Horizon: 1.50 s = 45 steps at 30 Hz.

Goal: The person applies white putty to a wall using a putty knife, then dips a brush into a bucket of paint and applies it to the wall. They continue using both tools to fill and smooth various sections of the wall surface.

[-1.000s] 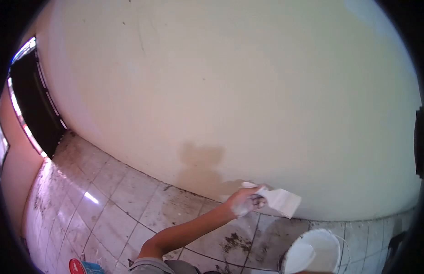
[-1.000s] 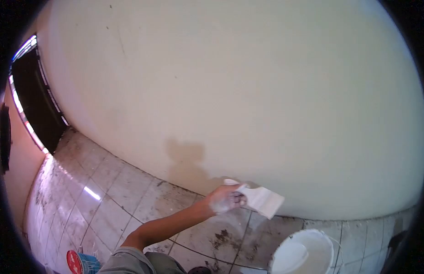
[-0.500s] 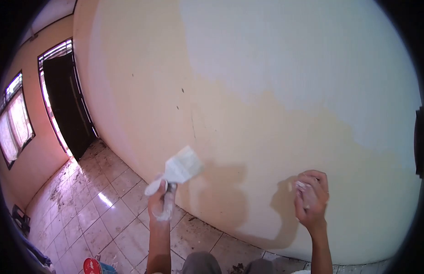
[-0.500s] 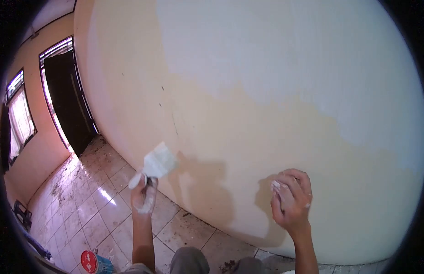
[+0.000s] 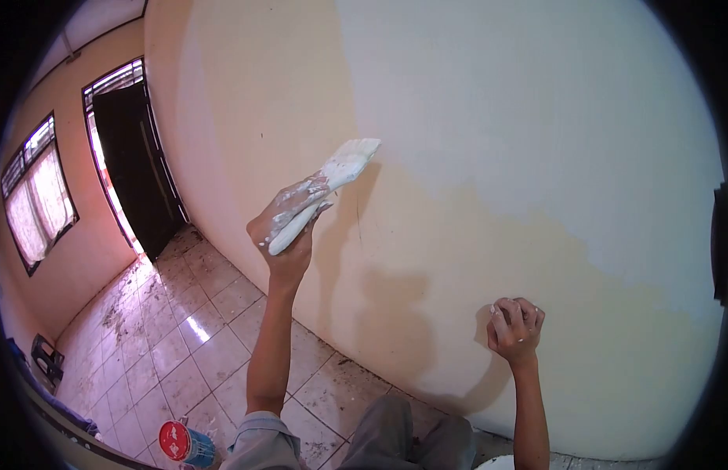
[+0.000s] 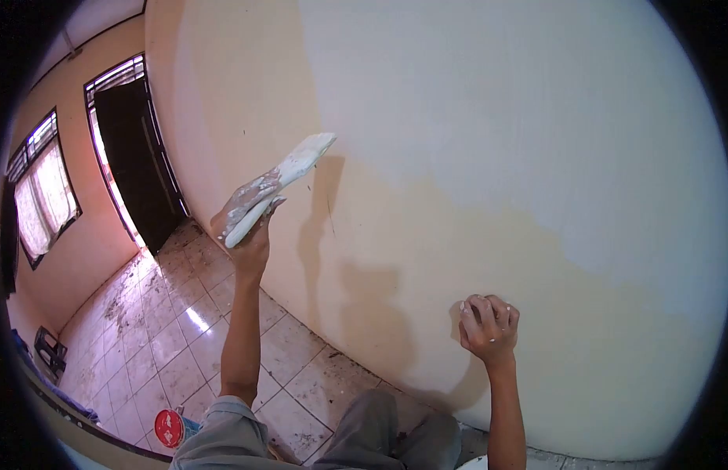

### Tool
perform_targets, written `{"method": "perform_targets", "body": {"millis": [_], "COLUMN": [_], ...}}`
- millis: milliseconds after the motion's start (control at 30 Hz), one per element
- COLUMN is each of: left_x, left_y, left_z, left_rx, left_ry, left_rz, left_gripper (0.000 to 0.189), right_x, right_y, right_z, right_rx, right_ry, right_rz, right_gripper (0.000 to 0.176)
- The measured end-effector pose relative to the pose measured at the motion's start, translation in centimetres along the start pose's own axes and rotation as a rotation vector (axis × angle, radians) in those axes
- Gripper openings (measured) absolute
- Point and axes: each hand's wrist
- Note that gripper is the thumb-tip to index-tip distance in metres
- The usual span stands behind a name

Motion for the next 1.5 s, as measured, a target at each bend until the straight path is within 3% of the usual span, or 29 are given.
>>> {"method": "perform_targets", "body": {"millis": [133,400,667,800,900,1067,1133,1200,1267,1300,1400,1467,1500], "left_x": [1.7,3.5,1.9,1.6,2.5,2.5,2.7,2.6,2.4,2.3,3.3,3.2,4.2], "left_y": [0.3,-4.5,-10.6,-11.2,-10.1,-2.8,1.0,4.4,6.8,7.2,4.9,-1.5,-3.5], "left_z": [-2.2,-2.1,0.8,0.9,-0.7,-4.1,-5.2,-5.0,-5.4,-5.6,-6.1,-8.1,-6.8], "left_rx": [0.183,0.196,-0.033,-0.196,-0.216,0.083,0.165,0.073,0.197,0.258,0.175,0.182,0.298], "left_ry": [0.062,0.149,0.029,-0.063,-0.130,0.058,-0.034,-0.281,-0.307,-0.318,-0.328,0.052,0.189], "left_rz": [-0.005,-0.052,-0.147,-0.173,-0.151,-0.044,0.087,0.186,0.139,0.116,0.149,0.045,0.095], "left_gripper": [0.024,0.017,0.021,0.020,0.020,0.020,0.019,0.022,0.024,0.025,0.025,0.024,0.022], "right_x": [0.2,0.3,0.5,0.6,0.4,0.6,0.6,0.5,0.7,0.8,0.9,0.9,1.0], "right_y": [0.0,-0.2,-0.2,-0.4,-0.3,-0.3,-0.2,-0.3,-0.5,-0.5,-0.6,-0.6,-0.6], "right_z": [0.0,-0.2,-0.2,-0.1,-0.2,-0.1,-0.2,-0.2,-0.1,-0.2,-0.1,-0.2,-0.2], "right_rx": [-0.009,-0.022,-0.024,-0.027,-0.027,-0.046,-0.040,-0.037,-0.035,-0.036,-0.045,-0.044,-0.047], "right_ry": [-0.002,-0.002,-0.004,-0.018,-0.025,-0.046,-0.052,-0.054,-0.052,-0.060,-0.075,-0.081,-0.082], "right_rz": [0.001,0.009,0.014,0.010,0.002,0.024,0.023,0.019,0.018,0.021,0.021,0.025,0.026], "right_gripper": [0.017,0.017,0.017,0.016,0.016,0.016,0.015,0.015,0.015,0.016,0.016,0.016,0.016]}}
Point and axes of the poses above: each hand's wrist, its own y-axis towards the middle knuckle, its own x-axis out of the palm, z = x × y, and after that the axes turned 11 degrees about x, right-handed
